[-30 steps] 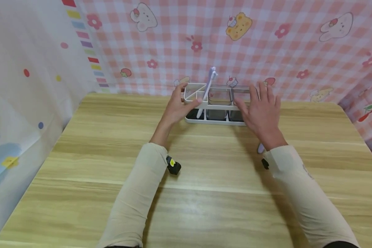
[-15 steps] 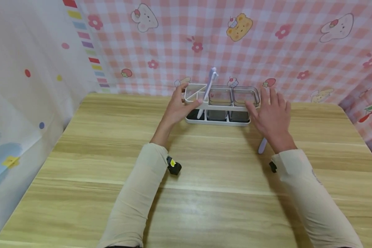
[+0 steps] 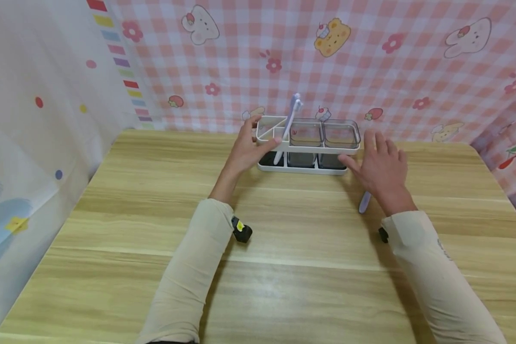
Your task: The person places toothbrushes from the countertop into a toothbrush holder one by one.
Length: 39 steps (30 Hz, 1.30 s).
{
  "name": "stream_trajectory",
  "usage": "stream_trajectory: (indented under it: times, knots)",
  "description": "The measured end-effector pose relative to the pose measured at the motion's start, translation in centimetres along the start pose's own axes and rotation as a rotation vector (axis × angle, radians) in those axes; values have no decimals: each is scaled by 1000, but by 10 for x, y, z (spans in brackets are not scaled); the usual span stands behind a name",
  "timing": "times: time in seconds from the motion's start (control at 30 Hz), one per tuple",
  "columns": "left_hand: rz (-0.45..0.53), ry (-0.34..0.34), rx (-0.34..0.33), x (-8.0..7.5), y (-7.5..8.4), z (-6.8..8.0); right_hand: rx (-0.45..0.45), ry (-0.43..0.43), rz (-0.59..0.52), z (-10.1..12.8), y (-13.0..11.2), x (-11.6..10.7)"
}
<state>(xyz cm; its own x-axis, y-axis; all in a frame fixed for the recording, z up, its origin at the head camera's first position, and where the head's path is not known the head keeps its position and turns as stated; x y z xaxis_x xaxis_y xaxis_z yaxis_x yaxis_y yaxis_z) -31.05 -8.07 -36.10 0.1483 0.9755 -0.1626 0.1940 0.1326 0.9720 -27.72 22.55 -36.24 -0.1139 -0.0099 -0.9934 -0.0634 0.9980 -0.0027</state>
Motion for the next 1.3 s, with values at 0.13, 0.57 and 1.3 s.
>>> stream_trajectory:
  times: [0.13, 0.57, 1.3]
  knots:
    - [2, -2, -1, 0, -1, 0, 5, -68, -3, 0, 5, 5]
    - [13, -8, 8, 1, 0, -2, 179, -227, -308, -1, 38, 14]
    - [0, -8, -6, 0, -3, -1, 312, -364, -641, -14, 63, 35]
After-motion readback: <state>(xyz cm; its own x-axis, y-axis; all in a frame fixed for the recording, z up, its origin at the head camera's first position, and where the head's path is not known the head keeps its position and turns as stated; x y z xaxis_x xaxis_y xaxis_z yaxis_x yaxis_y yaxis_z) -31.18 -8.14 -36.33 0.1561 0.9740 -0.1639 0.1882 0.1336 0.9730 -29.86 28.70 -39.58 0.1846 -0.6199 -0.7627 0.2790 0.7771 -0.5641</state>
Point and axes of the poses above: each hand's wrist, its own z-axis away from the middle knuckle, its own x-axis out of the palm, y = z × x, the point moved 5 cm from there along -z, towards the middle knuckle, and after that the axes turned 9 degrees about z, right-handed, at the moved point
